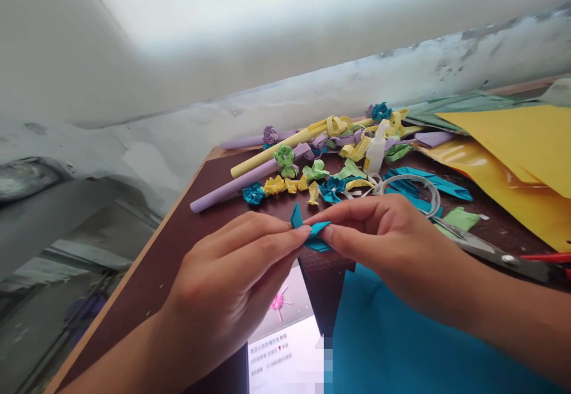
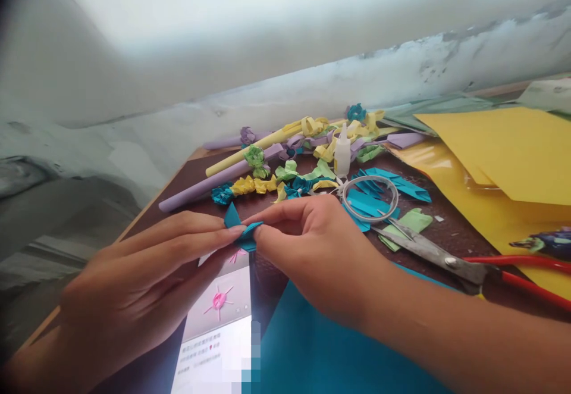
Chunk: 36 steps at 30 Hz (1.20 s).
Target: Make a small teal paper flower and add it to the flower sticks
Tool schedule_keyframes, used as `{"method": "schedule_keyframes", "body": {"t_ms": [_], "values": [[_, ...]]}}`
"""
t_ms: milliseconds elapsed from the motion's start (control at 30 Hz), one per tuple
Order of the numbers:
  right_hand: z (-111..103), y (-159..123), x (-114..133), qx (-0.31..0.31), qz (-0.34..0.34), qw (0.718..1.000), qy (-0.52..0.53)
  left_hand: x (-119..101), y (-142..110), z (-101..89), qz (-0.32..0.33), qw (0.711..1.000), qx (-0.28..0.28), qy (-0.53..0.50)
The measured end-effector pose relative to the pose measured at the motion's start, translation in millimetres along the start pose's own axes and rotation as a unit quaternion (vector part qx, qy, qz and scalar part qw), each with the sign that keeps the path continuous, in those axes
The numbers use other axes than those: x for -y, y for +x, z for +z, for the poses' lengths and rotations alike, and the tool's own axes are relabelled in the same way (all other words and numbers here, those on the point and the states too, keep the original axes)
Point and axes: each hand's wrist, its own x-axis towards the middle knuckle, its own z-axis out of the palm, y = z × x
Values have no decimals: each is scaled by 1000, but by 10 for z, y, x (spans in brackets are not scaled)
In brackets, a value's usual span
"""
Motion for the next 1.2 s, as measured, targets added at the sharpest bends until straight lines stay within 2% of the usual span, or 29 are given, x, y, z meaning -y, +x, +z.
{"method": "schedule_keyframes", "body": {"t_ms": [200,467,733,867,933,967,1033,1200], "values": [[43,-10,22,-28,-12,999,19,27,28,-33,33,999,28,25],[-13,-19,90,-17,118,992,34,49,40,-46,121,990,38,64],[19,-46,149,-6,78,995,54,10,20,-132,147,983,37,106],[17,-59,153,-2,98,990,102,-21,45,-186,166,974,57,140],[10,-54,153,-7,120,984,131,-3,33,-177,176,973,52,139],[7,-49,151,-10,126,981,143,10,22,-160,181,974,33,132],[5,-40,145,-16,122,981,147,23,-3,-105,167,979,15,113],[35,-54,152,-55,68,995,43,-89,21,62,45,996,-60,41]]}}
